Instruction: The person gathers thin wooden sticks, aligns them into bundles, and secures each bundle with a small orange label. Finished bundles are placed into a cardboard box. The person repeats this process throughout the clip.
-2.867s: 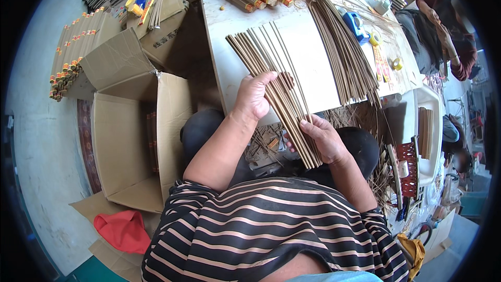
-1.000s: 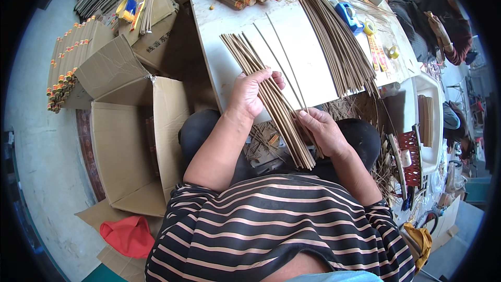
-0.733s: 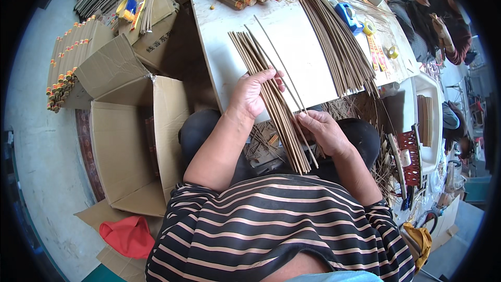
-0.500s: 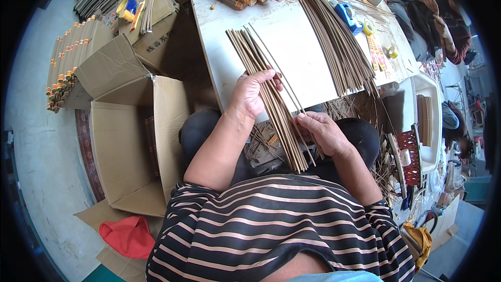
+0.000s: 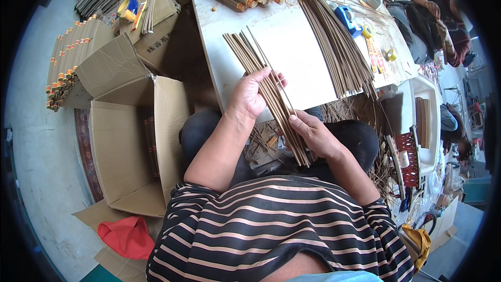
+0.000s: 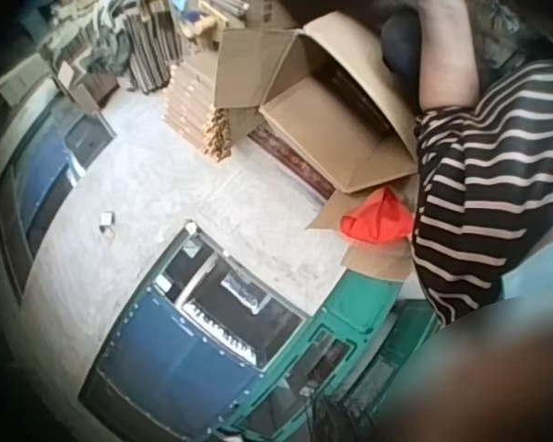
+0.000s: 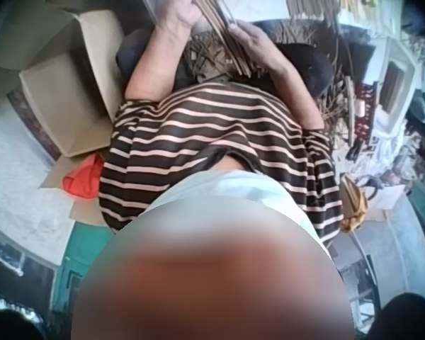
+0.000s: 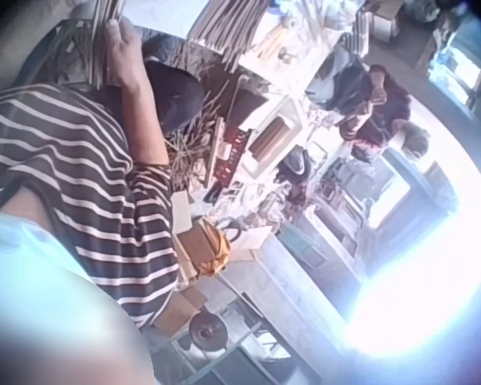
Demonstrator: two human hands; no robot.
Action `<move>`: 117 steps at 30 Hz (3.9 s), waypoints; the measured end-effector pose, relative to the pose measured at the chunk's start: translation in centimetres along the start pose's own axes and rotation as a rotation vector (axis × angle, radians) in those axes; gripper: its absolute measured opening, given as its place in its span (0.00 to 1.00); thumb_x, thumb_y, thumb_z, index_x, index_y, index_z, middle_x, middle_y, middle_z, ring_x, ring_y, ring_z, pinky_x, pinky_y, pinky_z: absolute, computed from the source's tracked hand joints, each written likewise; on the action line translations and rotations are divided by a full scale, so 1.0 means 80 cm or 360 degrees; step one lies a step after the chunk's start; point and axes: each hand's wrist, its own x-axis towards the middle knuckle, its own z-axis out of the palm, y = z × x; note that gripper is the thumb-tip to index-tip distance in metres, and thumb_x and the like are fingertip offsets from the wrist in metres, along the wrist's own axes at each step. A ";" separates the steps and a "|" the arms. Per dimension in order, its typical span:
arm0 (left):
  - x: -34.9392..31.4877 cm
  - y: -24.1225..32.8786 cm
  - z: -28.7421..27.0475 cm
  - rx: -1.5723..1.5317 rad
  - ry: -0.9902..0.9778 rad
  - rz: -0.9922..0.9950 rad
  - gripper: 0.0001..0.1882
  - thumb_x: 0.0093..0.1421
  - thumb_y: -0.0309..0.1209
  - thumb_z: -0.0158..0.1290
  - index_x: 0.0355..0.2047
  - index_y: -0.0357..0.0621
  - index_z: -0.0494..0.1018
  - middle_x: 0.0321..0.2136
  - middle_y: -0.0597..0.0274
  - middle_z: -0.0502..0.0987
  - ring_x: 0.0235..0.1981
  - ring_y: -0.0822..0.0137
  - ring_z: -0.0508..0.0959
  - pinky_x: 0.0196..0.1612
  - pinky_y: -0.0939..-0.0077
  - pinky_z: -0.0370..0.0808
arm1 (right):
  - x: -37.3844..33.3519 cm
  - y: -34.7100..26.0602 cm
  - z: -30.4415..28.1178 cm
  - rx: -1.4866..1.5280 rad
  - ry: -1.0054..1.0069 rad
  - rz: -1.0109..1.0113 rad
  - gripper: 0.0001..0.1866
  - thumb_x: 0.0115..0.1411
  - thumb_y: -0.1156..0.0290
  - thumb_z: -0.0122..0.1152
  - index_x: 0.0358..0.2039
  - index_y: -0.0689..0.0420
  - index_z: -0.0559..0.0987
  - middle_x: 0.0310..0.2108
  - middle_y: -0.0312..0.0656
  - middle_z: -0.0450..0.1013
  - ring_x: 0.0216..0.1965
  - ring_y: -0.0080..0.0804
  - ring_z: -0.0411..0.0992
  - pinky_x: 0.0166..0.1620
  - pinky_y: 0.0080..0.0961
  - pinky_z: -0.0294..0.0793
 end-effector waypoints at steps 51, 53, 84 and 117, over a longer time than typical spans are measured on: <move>-0.006 0.035 0.018 -0.0057 -0.0009 0.0396 0.16 0.60 0.40 0.50 0.18 0.52 0.60 0.12 0.73 0.60 0.12 0.77 0.60 0.17 0.81 0.60 | 0.055 -0.075 -0.145 -0.2048 0.1166 0.0261 0.24 0.52 0.50 0.60 0.30 0.62 0.73 0.29 0.48 0.73 0.35 0.40 0.73 0.38 0.33 0.71; -0.002 0.031 0.014 -0.0051 -0.0022 0.0351 0.16 0.60 0.40 0.50 0.18 0.51 0.61 0.12 0.73 0.60 0.12 0.77 0.60 0.17 0.81 0.60 | 0.068 -0.074 -0.149 -0.2232 0.1024 0.0423 0.27 0.52 0.47 0.58 0.31 0.63 0.73 0.31 0.49 0.74 0.35 0.42 0.73 0.40 0.34 0.72; -0.003 0.020 0.011 -0.0090 -0.0073 0.0195 0.10 0.59 0.35 0.51 0.25 0.48 0.63 0.15 0.68 0.64 0.14 0.75 0.62 0.20 0.80 0.61 | 0.049 -0.103 -0.148 -0.1306 0.0960 0.0286 0.12 0.58 0.69 0.47 0.28 0.67 0.72 0.18 0.42 0.70 0.16 0.27 0.68 0.20 0.26 0.70; -0.091 0.058 0.140 0.0966 -0.0676 0.1360 0.07 0.53 0.25 0.54 0.30 0.44 0.66 0.17 0.65 0.69 0.16 0.73 0.70 0.22 0.77 0.71 | -0.040 -0.023 -0.012 -0.1018 0.0833 -0.0841 0.20 0.63 0.60 0.47 0.45 0.64 0.72 0.39 0.52 0.72 0.40 0.40 0.72 0.43 0.29 0.70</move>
